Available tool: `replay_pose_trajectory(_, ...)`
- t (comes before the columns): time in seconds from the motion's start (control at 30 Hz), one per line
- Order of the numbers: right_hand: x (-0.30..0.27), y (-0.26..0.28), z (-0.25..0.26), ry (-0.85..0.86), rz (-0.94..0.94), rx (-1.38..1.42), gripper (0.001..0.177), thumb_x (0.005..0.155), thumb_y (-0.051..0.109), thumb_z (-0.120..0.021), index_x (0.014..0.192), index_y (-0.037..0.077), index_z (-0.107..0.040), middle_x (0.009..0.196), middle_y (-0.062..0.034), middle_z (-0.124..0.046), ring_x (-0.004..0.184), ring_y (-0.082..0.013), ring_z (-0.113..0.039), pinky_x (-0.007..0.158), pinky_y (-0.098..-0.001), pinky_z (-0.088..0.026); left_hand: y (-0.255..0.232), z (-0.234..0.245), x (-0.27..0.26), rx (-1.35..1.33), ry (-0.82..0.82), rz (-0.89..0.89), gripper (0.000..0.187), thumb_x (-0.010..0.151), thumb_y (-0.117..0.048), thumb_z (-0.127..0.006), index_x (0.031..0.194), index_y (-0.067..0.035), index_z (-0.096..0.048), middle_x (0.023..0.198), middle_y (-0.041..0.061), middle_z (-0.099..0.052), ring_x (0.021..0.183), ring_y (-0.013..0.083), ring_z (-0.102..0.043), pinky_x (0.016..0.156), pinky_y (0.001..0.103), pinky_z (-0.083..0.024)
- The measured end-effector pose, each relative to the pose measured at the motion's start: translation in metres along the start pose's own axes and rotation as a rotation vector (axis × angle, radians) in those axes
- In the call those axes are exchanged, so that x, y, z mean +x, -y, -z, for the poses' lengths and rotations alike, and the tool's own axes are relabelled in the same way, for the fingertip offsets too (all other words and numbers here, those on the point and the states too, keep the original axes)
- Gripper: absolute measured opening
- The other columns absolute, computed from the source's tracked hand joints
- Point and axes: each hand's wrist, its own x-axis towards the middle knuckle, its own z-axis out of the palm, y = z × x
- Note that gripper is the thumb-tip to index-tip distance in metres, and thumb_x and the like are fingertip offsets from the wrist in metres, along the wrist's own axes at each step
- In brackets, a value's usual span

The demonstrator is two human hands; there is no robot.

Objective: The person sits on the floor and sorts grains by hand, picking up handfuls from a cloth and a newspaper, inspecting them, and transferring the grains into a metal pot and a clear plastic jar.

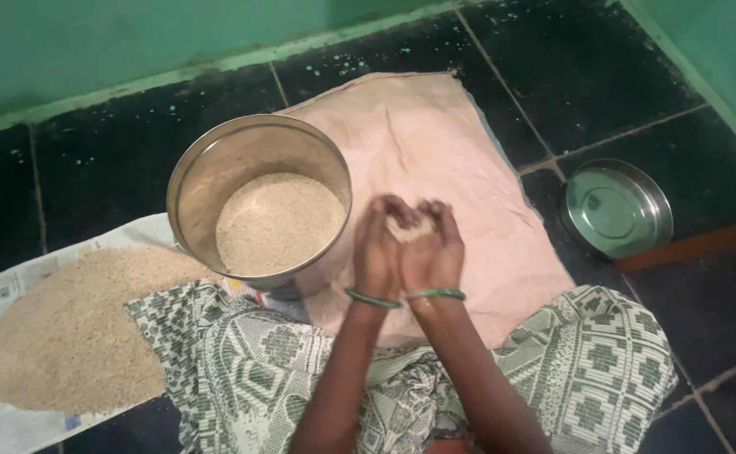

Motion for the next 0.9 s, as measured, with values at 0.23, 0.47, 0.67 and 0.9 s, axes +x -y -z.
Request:
replay_pose_trajectory(0.23, 0.017, -0.082, -0.069, 0.338, -0.101, -0.135, 0.026, 0.107, 0.029, -0.049, 0.112, 0.006, -0.06, 0.108, -0.0041, -0.06, 0.103, -0.0153, -0.056, 0.103, -0.0345, -0.045, -0.088, 0.024, 0.033, 0.23, -0.088, -0.334, 0.03, 0.112, -0.03, -0.051, 0.115, -0.002, -0.061, 0.107, 0.01, -0.064, 0.101, 0.0191, -0.058, 0.095, 0.033, -0.048)
replay_pose_trajectory(0.47, 0.038, -0.14, -0.052, 0.367, -0.576, -0.712, 0.088, 0.112, 0.071, -0.041, 0.138, -0.012, -0.049, 0.115, -0.0218, -0.057, 0.101, -0.0297, -0.052, 0.088, -0.0436, -0.045, -0.082, 0.109, 0.062, 0.993, -0.458, 0.095, 0.076, 0.098, -0.064, -0.035, 0.153, -0.013, -0.046, 0.162, 0.015, -0.037, 0.148, 0.0373, -0.022, 0.119, 0.046, -0.018)
replay_pose_trajectory(0.67, 0.036, -0.138, -0.063, 0.436, -0.554, -0.825, 0.095, 0.094, 0.073, -0.037, 0.161, 0.007, -0.024, 0.162, -0.0201, -0.041, 0.138, -0.0343, -0.05, 0.106, -0.0436, -0.046, -0.079, 0.112, 0.062, 0.793, -0.324, 0.133, 0.084, 0.101, -0.071, -0.026, 0.165, -0.017, -0.021, 0.171, 0.018, -0.018, 0.158, 0.0399, -0.013, 0.127, 0.054, -0.016)
replay_pose_trajectory(0.9, 0.007, -0.042, -0.045, 0.753, -0.086, -1.081, 0.081, 0.107, 0.064, -0.027, 0.166, 0.009, -0.023, 0.169, -0.0155, -0.028, 0.154, -0.0261, -0.031, 0.124, -0.0416, -0.03, -0.075, 0.013, 0.003, 0.903, -0.025, -0.177, 0.085, 0.102, -0.067, -0.023, 0.167, -0.013, -0.009, 0.176, 0.018, 0.002, 0.161, 0.0356, -0.006, 0.127, 0.049, -0.016)
